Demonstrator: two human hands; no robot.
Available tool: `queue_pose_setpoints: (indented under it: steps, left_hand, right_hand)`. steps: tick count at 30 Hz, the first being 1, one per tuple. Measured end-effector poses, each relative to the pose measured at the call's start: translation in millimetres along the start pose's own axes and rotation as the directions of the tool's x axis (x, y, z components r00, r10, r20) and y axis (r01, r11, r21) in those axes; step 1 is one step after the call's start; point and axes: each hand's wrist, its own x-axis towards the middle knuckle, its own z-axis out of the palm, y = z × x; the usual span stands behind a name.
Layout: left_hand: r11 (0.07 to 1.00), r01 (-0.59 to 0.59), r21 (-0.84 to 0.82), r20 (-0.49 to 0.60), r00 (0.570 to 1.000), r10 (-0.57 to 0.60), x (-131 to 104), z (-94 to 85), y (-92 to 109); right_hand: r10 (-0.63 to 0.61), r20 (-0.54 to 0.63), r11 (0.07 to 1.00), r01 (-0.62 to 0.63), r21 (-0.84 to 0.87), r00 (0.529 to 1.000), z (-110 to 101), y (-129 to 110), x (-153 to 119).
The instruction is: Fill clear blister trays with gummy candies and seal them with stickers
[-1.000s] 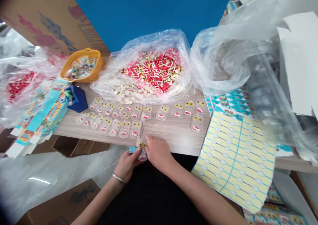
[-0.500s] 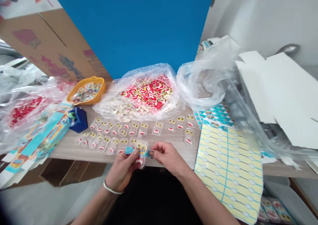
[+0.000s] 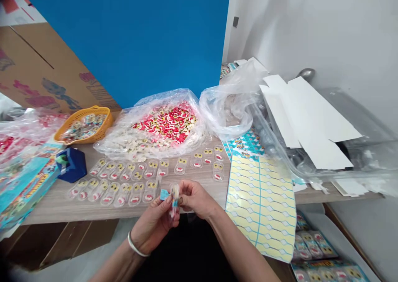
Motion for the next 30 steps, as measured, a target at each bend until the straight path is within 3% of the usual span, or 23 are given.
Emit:
queue_pose_setpoints:
  steps: [5, 9, 12, 15, 21, 26, 30]
  left_hand:
    - [0.994, -0.106, 0.012, -0.146, 0.984, 0.107, 14, -0.9, 3]
    - [0.967, -0.237, 0.088, -0.243, 0.937, 0.252, 26, -1.6, 3]
    - [0.939, -0.302, 0.164, -0.237, 0.912, 0.334, 29, 1.3, 0]
    - [0.925, -0.306, 0.223, -0.190, 0.917, 0.350, 29, 4.6, -2]
    - [0.903, -0.394, 0.169, -0.161, 0.893, 0.420, 25, 0.0, 3]
    - [0.937, -0.344, 0.055, -0.145, 0.926, 0.348, 24, -3.4, 8]
    - [0.987, -0.159, -0.027, -0.042, 0.987, 0.157, 24, -1.0, 8]
  right_hand:
    - [-0.064, -0.134, 0.995, 0.053, -0.088, 0.989, -9, 4, 9]
    - [-0.180, -0.312, 0.962, 0.100, -0.255, 0.933, -10, -5, -1]
    - [-0.270, -0.344, 0.926, 0.145, -0.349, 0.899, -5, -10, -11]
    - [-0.322, -0.312, 0.884, 0.166, -0.437, 0.894, 1, -12, -16]
    - [-0.321, -0.327, 0.898, 0.176, -0.403, 0.889, 0, -22, -21]
    - [-0.285, -0.292, 0.933, 0.194, -0.303, 0.913, -2, -25, -26]
    - [-0.260, -0.245, 0.949, 0.201, -0.242, 0.934, 0, -18, -26]
